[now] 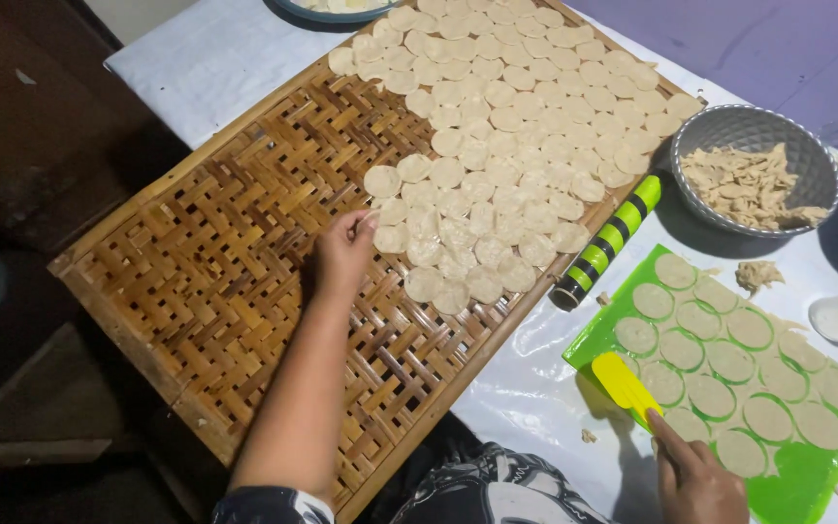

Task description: The person is lifting circular pieces of dough from a mat and arranging them on a large woven tray using a scraper.

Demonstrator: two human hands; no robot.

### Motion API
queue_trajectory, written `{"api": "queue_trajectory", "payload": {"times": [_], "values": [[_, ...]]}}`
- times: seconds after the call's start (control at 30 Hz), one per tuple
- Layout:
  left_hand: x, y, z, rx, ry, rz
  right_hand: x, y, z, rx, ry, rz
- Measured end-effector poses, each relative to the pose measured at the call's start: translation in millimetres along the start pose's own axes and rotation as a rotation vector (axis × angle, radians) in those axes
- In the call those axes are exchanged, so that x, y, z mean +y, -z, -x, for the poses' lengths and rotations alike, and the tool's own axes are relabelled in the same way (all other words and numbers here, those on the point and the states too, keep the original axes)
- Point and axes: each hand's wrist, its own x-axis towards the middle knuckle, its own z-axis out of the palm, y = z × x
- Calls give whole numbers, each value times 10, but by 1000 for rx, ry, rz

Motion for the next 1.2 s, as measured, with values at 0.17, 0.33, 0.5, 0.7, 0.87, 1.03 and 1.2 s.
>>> {"api": "queue_trajectory", "payload": {"times": [0.17,0.33,0.5,0.7,0.87,1.03,1.2], "values": [[-190,-86,-477,54,-20,-61,-40,29,-22,3,18,-8],[-227,-112,-655,201,-63,-72,97,-151,4,46,46,-23],[-104,-54,-642,162,52,13,135,-132,32,11,48,-57],[-329,-329,-939,197,56,-178,39,88,115,25,-28,-104],[-562,-611,-699,494,-479,-277,102,327,271,180,-156,-127],[-70,-975,210,247,-712,-65,488,356,406,289,-403,-55],[6,-1538,882,-81,-795,-19,913,217,507,198,-629,229]]}}
